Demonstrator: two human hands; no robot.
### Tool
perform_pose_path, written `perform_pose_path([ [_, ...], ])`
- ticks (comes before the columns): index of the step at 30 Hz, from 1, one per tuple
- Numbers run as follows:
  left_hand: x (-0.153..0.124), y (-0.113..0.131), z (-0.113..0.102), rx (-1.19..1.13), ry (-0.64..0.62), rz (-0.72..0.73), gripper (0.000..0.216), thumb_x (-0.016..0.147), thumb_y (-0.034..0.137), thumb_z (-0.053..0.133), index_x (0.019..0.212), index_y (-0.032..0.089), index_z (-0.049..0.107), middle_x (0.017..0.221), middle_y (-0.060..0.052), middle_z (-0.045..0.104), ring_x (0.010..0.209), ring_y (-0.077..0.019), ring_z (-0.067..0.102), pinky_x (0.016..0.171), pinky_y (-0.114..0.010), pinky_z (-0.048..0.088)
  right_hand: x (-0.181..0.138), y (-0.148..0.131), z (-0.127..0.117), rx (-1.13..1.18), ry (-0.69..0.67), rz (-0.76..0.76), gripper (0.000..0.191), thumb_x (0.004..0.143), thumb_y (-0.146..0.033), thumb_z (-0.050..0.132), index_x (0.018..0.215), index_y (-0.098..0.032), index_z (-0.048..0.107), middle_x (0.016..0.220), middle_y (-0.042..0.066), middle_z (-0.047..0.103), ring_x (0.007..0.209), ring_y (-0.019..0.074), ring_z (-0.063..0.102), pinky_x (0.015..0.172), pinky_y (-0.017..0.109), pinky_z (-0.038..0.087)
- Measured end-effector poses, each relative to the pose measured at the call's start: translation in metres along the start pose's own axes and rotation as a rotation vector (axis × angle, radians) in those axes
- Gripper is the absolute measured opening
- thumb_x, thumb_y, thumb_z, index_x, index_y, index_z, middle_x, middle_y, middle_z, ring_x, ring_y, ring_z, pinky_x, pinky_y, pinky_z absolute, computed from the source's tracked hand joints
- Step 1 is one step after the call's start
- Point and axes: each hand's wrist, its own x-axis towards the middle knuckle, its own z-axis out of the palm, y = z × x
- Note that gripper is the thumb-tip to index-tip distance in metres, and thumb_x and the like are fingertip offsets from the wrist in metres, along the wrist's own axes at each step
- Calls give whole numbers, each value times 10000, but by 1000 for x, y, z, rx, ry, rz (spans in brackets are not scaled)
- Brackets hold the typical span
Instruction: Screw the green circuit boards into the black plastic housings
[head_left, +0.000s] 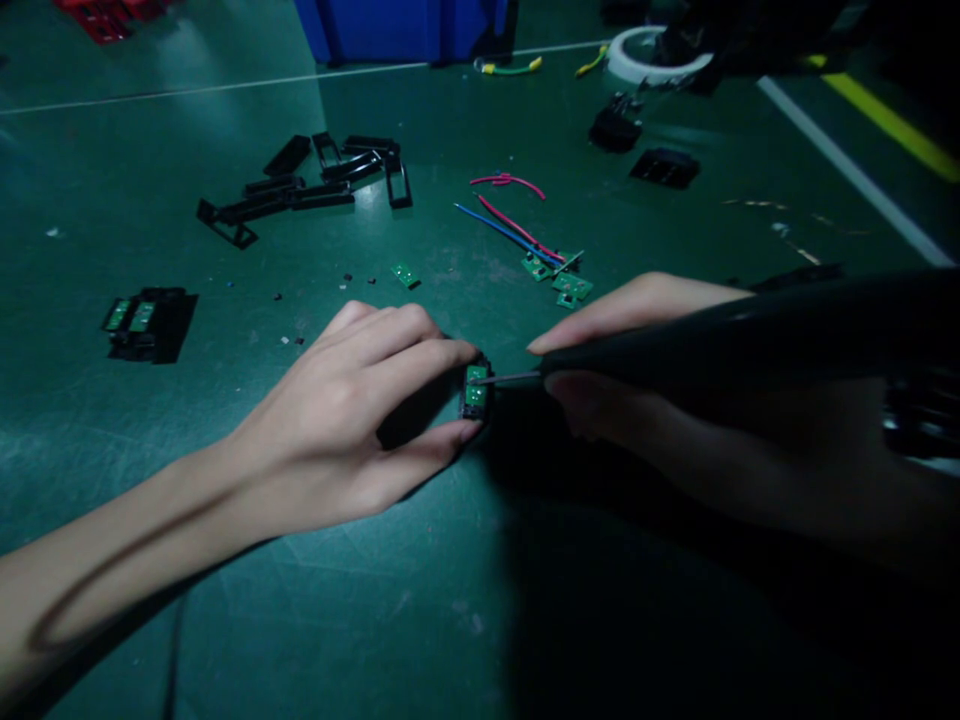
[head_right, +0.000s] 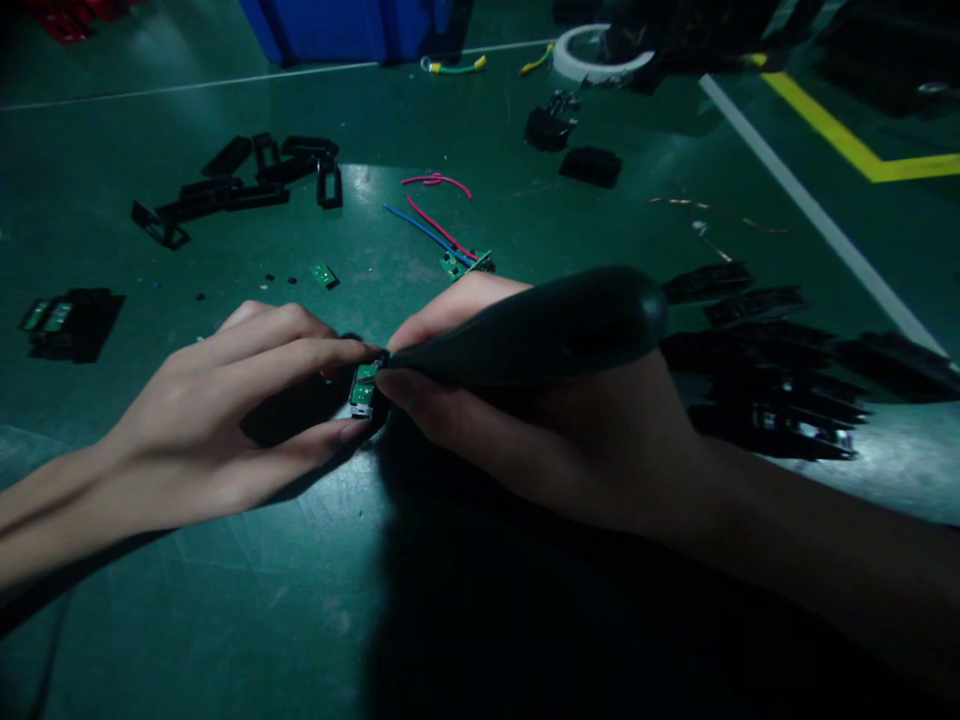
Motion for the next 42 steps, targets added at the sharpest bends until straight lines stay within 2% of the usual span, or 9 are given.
perform_pose_path([
  [14,1,4,-2,-10,15,6,401,915,239,671,1285,82,672,1024,-85,688,927,-223,638,818,-405,431,2,2,0,10,-13,-30,89,956,-199,717,1035,-240,711,926,-35,739,769,86,688,660,180,592],
  [21,3,4,-1,-13,4,5,403,907,240,647,1285,100,663,1017,-87,689,918,-228,636,817,-407,429,2,1,0,-1,-6,-20,106,940,-212,734,1029,-263,710,922,-47,737,760,99,691,647,209,601],
  [31,1,4,-2,-23,11,19,432,885,219,645,1291,74,664,1011,-94,683,906,-229,625,816,-414,426,1,1,1,-4,-9,-13,109,950,-211,727,1048,-256,709,929,-53,737,775,79,686,656,173,590],
  [37,2,4,-3,-28,-2,8,397,892,207,635,1268,84,665,1016,-88,681,914,-220,628,828,-409,421,2,0,1,16,-11,-29,112,950,-212,730,1057,-236,707,943,-39,735,777,79,680,667,174,603],
  [42,1,5,-3,-20,3,1,343,900,216,633,1238,157,640,996,-65,683,916,-228,646,818,-408,425,-1,0,-2,18,-13,-2,134,936,-173,733,1050,-240,716,910,-49,729,741,74,673,630,166,595],
])
